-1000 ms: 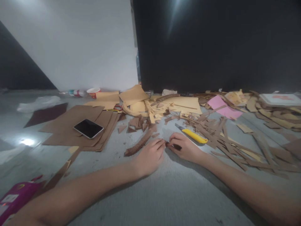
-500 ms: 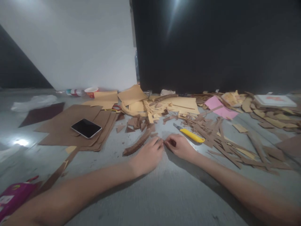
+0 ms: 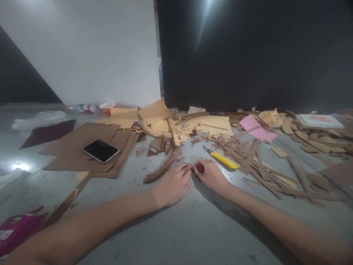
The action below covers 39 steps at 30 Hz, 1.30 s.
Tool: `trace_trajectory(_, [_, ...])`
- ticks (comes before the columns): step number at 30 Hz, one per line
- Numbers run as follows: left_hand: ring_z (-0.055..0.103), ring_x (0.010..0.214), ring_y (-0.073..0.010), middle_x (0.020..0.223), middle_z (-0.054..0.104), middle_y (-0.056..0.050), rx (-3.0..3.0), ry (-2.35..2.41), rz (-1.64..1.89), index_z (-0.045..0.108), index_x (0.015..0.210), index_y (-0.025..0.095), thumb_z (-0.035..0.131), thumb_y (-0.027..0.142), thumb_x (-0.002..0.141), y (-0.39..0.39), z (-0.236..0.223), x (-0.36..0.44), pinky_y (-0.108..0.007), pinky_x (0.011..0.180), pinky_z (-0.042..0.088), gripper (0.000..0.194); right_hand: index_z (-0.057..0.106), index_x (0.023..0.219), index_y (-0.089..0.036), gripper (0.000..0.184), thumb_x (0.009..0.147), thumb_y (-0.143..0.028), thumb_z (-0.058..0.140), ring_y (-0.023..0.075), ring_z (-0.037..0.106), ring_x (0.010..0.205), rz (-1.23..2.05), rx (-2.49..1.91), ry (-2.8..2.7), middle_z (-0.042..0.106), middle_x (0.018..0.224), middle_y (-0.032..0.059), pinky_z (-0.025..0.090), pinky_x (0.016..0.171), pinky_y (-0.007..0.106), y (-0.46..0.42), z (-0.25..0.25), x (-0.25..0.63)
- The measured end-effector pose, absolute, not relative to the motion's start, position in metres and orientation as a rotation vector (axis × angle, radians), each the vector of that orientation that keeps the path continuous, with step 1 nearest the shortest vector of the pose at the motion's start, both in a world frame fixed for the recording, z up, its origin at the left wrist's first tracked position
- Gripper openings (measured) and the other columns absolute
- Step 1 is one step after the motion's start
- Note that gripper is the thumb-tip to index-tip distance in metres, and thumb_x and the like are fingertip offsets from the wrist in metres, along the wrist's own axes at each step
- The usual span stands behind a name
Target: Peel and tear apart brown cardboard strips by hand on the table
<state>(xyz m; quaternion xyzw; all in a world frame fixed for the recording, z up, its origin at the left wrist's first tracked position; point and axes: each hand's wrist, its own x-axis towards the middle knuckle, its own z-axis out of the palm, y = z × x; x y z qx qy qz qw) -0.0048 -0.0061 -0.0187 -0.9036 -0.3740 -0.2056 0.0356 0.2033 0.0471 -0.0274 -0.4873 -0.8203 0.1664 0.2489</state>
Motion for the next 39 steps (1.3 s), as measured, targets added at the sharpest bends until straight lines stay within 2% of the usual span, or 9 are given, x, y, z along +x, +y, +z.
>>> trace_trajectory(11, [0.061,0.141,-0.0318,0.139,0.071,-0.022,-2.730,-1.017,-0.518,0.069,0.133,0.000,0.047,0.017,0.107,-0.004,-0.022,-0.007,-0.046,0.125,0.047,0.038,0.068,0.083,-0.020,0.016,0.098,-0.026,0.070,0.0185,0.060,0.068,0.399,-1.368,-2.261,0.070,0.072,0.0011,0.034,0.068,0.032,0.047,-0.030,0.203])
trace_trajectory(19, [0.062,0.140,-0.0290,0.141,0.072,-0.019,-2.709,-0.973,-0.494,0.072,0.133,0.005,0.046,0.016,0.106,-0.003,-0.022,-0.009,-0.044,0.125,0.046,0.039,0.070,0.084,-0.020,0.021,0.102,-0.029,0.066,0.0196,0.063,0.068,0.343,-1.421,-2.289,0.072,0.071,0.0022,0.037,0.073,0.034,0.044,-0.026,0.202])
trace_trajectory(27, [0.060,0.143,-0.0290,0.142,0.071,-0.019,-2.701,-0.945,-0.494,0.071,0.135,0.004,0.047,0.016,0.105,-0.003,-0.026,-0.010,-0.045,0.127,0.042,0.040,0.075,0.089,-0.020,0.020,0.103,-0.031,0.065,0.0213,0.068,0.072,0.364,-1.519,-2.290,0.075,0.073,0.0040,0.038,0.073,0.032,0.045,-0.018,0.201])
trace_trajectory(32, [0.058,0.145,-0.0307,0.143,0.070,-0.023,-2.693,-0.935,-0.461,0.067,0.140,-0.001,0.047,0.014,0.104,-0.003,-0.026,-0.009,-0.046,0.129,0.040,0.044,0.074,0.088,-0.020,0.021,0.102,-0.032,0.065,0.0224,0.068,0.072,0.375,-1.549,-2.276,0.076,0.073,0.0048,0.039,0.073,0.033,0.047,-0.020,0.201])
trace_trajectory(39, [0.058,0.145,-0.0307,0.145,0.069,-0.022,-2.719,-0.950,-0.400,0.066,0.141,0.001,0.047,0.013,0.103,-0.003,-0.022,-0.008,-0.047,0.129,0.039,0.045,0.073,0.087,-0.022,0.019,0.101,-0.032,0.068,0.0217,0.065,0.068,0.299,-1.466,-2.262,0.073,0.069,0.0039,0.040,0.072,0.034,0.046,-0.025,0.203])
